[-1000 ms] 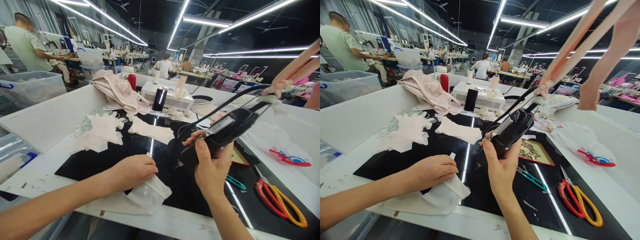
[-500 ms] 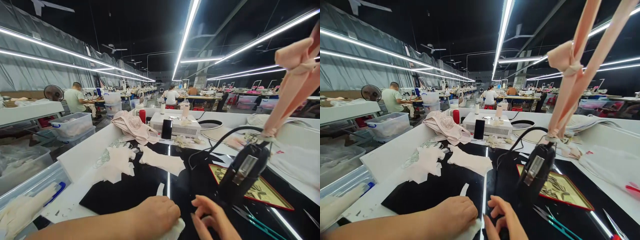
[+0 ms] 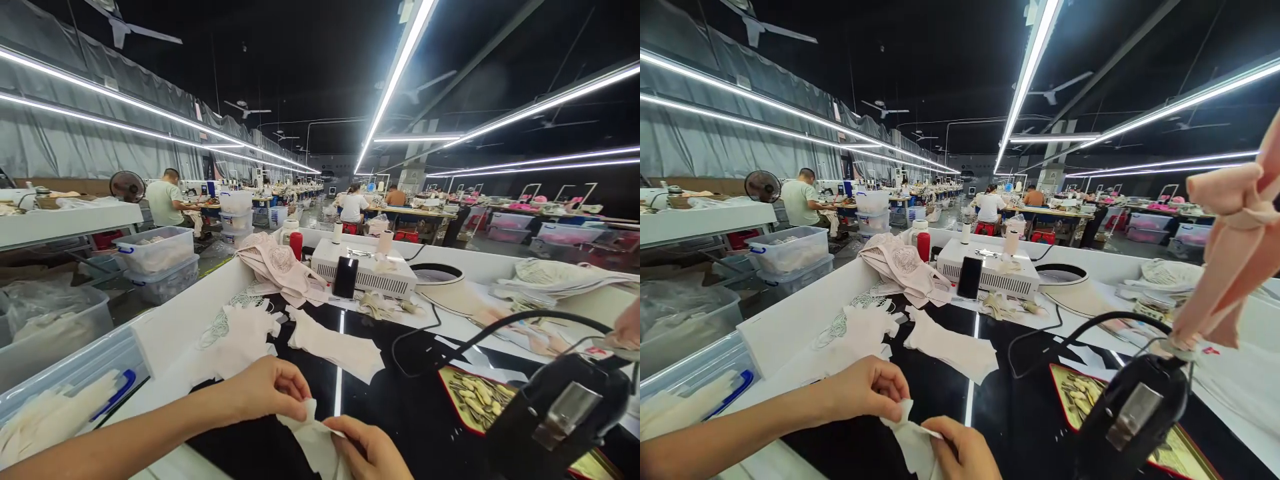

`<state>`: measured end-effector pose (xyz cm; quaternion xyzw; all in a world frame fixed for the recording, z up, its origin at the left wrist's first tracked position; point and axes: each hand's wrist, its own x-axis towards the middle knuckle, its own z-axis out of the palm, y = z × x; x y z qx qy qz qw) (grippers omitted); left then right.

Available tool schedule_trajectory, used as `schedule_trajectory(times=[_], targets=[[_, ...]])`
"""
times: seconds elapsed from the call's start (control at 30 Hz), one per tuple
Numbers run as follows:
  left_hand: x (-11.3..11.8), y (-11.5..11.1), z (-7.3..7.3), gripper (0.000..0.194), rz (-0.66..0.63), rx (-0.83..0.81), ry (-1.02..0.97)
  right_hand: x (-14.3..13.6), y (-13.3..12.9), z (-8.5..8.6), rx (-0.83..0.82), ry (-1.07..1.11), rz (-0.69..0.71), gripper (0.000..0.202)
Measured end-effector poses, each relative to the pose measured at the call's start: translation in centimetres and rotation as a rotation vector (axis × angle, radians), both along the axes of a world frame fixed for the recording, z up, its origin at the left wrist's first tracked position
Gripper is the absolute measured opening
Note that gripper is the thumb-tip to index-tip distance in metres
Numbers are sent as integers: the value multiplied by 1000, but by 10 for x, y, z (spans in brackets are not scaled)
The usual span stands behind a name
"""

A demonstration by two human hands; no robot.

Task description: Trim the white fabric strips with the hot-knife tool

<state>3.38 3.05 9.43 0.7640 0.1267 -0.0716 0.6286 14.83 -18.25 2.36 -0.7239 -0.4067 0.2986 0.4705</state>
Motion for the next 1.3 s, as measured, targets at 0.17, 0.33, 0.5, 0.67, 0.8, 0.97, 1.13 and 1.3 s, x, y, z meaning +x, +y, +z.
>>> schedule_trajectory(times=[0.17, 0.33, 0.5, 0.67, 0.8, 0.97, 1.13, 1.3], targets=[[-3, 18, 7, 37, 37, -17, 11, 17, 11, 15, -88, -93, -117, 40], [27, 38, 26, 35, 60, 89, -173, 40, 23, 26, -98, -268, -278, 46], [71, 60, 33, 22, 98, 187, -390, 68, 33, 44, 14, -502, -477, 49], [89, 77, -4, 13, 54, 412, -472, 88, 39, 27, -67, -807, -534, 46], [88, 87, -43, 13, -6, 597, -428, 92, 38, -4, -233, -974, -424, 47], [88, 92, -65, 20, -74, 732, -412, 96, 34, -20, -353, -1139, -343, 51], [83, 88, -67, 32, -164, 797, -420, 94, 32, -17, -428, -1239, -357, 53], [65, 96, -49, 47, -113, 818, -374, 80, 27, -19, -415, -1292, -393, 57]])
